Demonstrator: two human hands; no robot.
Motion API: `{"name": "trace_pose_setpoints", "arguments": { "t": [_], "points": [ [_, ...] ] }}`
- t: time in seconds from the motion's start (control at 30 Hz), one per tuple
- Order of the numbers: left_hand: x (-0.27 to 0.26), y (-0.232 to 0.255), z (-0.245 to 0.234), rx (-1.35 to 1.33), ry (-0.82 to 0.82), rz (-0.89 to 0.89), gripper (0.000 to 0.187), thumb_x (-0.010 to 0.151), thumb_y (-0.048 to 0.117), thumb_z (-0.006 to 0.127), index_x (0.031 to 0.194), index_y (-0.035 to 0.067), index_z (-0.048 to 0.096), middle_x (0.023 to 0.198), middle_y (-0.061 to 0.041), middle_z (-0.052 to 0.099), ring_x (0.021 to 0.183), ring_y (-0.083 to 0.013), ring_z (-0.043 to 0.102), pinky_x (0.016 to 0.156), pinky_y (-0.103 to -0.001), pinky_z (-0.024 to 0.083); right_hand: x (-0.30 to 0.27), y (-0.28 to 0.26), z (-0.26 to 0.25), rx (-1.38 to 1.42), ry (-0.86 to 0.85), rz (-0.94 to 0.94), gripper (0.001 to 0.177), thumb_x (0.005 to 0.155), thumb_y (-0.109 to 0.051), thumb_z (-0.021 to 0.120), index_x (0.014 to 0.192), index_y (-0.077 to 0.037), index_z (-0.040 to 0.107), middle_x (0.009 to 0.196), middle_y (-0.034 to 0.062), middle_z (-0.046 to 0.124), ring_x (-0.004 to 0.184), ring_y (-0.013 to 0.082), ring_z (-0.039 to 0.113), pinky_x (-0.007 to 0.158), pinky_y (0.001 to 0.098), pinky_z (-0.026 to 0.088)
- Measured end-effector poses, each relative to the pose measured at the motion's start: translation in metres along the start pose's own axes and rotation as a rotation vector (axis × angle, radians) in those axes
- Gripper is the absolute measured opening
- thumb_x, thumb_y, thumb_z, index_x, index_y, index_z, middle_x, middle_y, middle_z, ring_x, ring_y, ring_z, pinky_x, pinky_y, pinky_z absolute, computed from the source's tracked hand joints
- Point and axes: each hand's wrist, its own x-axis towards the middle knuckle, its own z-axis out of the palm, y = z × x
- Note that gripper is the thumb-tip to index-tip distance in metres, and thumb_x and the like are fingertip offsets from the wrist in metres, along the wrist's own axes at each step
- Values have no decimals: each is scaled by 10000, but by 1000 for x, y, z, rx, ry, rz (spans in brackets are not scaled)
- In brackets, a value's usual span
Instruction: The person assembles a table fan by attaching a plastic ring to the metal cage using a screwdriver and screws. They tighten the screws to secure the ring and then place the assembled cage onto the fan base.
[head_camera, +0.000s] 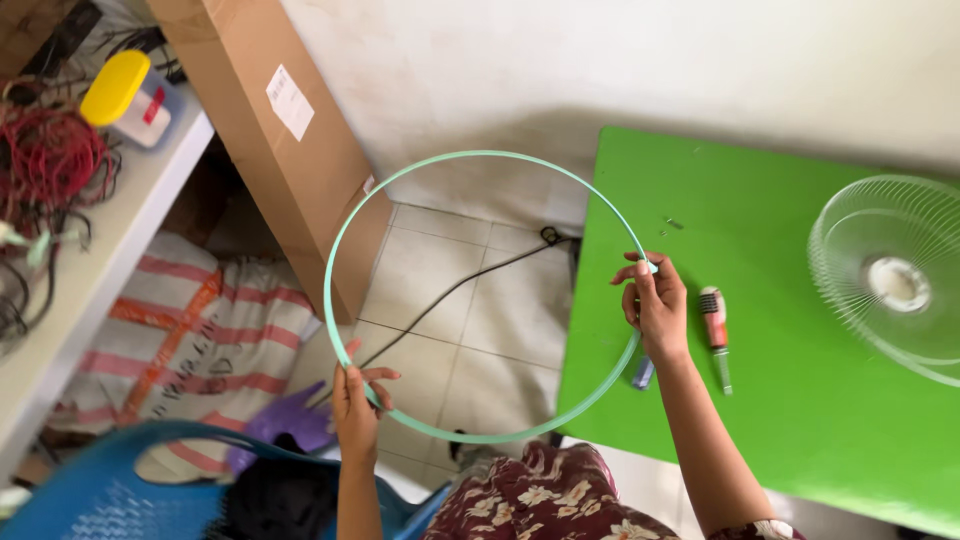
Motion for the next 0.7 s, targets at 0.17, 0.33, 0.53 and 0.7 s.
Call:
{"name": "trace_pose_setpoints", "arguments": {
  "t": [0.17,0.33,0.53,0.7],
  "points": [
    [66,-3,-22,-68,-69,-11,477,1086,287,399,1538,138,382,1029,-118,688,686,-86,612,506,-227,452,-6,34,38,72,176,64,263,1124,-268,479,1150,-17,553,765,39,586,422,45,358,357,219,245],
    [119,-13,-7,39,-165,3,513,1035,196,513,1522,94,391,1246,-96,640,865,-138,693,604,-215,448,-1,63,26,37,420,94,269,1109,-274,474,1105,-14,541,777,31,598,396,60,354,324,241,242],
    [191,-22,43,55,-445,7,544,1031,165,563,1543,54,417,1302,-107,667,968,-140,709,706,-222,526,20,87,-4,98,665,77,273,1137,-243,489,1166,-6,622,846,41,626,437,62,412,373,215,261],
    [264,-12,118,180,-579,-33,620,1012,172,610,1585,79,392,1061,-124,707,771,-143,691,557,-240,442,50,110,-32,62,831,45,271,1103,-183,525,1296,-20,624,928,57,664,486,80,488,390,215,301]
  ]
}}
